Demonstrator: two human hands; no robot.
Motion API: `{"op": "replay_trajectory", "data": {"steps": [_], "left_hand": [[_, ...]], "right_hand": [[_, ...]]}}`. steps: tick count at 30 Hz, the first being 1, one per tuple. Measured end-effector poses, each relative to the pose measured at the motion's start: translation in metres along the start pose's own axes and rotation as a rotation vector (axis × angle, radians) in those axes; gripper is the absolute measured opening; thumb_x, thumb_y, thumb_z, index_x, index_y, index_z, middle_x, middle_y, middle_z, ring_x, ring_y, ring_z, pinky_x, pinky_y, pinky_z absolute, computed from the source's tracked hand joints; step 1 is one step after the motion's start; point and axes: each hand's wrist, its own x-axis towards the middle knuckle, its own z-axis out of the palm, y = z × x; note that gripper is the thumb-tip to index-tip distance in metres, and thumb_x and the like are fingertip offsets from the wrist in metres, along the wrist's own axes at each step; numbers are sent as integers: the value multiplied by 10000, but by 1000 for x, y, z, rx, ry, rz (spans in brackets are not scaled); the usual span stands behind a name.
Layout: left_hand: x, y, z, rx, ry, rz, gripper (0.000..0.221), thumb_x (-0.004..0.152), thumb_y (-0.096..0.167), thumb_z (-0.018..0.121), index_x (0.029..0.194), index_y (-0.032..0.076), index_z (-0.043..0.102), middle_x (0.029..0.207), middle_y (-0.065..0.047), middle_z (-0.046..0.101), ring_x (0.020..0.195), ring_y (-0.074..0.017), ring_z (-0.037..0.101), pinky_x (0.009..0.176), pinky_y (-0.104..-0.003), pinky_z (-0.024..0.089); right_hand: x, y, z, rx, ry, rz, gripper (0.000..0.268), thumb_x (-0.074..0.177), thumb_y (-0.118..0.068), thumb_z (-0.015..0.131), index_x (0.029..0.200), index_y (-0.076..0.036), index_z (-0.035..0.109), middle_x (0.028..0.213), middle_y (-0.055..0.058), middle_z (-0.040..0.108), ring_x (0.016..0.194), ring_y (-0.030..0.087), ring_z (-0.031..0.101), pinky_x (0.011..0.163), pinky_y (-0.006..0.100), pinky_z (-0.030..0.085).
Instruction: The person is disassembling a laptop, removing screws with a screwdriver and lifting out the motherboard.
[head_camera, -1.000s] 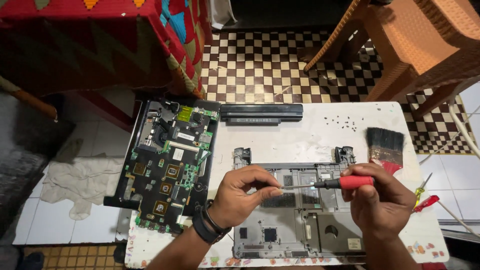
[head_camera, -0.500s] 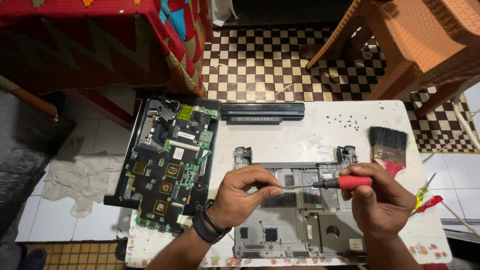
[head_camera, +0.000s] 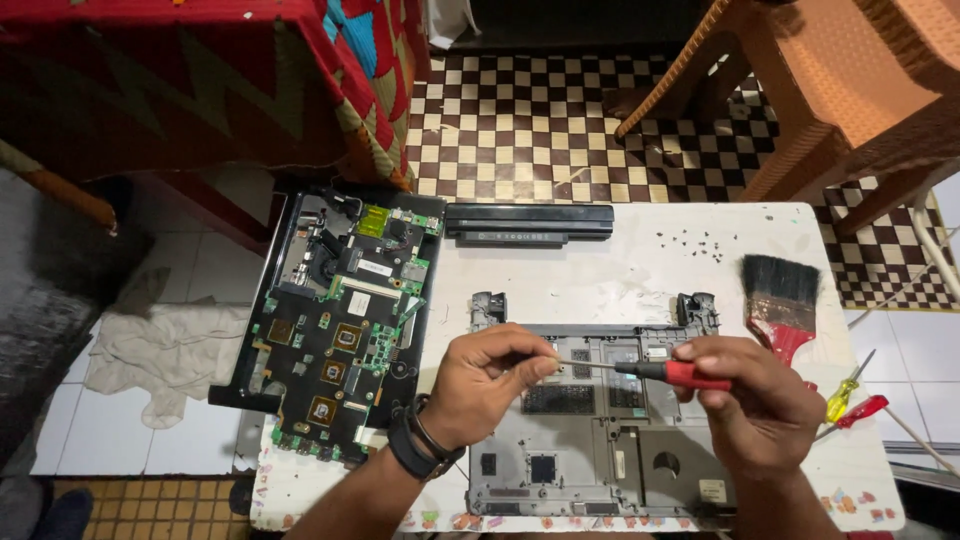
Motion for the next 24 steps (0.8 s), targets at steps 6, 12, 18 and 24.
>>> {"op": "replay_trajectory", "data": {"steps": [6, 12, 18, 24], "left_hand": [[-1, -6, 0, 7, 83, -56, 154, 936, 153, 736, 1029, 31, 752, 952, -112, 733, 852, -188, 705, 747, -253, 637], [1, -4, 2, 198, 66, 27, 161, 951, 223, 720, 1017, 82, 762, 937, -77, 758, 867, -188, 718, 770, -303, 619], [4, 7, -10, 181, -42, -10, 265, 931, 157, 734, 1170, 45, 710, 1062, -106, 716, 899, -165, 673, 789, -242, 607], [10, 17, -31, 223, 87, 23, 218, 968, 148, 681, 1152, 33, 697, 1053, -103, 696, 954, -190, 680, 825, -252, 608]], "right_hand": [[7, -5, 5, -128, -27, 28, 287, 897, -216, 708, 1103, -18, 685, 1024, 185, 751, 956, 297, 772, 875, 367, 693], [5, -5, 12, -156, 104, 133, 396, 913, -281, 687, 1106, 63, 660, 762, 162, 682, 562, 174, 655, 552, 237, 550], [4, 1, 13, -76, 126, 83, 378, 931, -270, 703, 1130, 49, 664, 865, 162, 725, 616, 169, 702, 543, 195, 607], [3, 0, 16, -102, 180, 145, 405, 937, -297, 697, 1131, 57, 664, 807, 158, 676, 590, 187, 663, 551, 223, 575]]}}
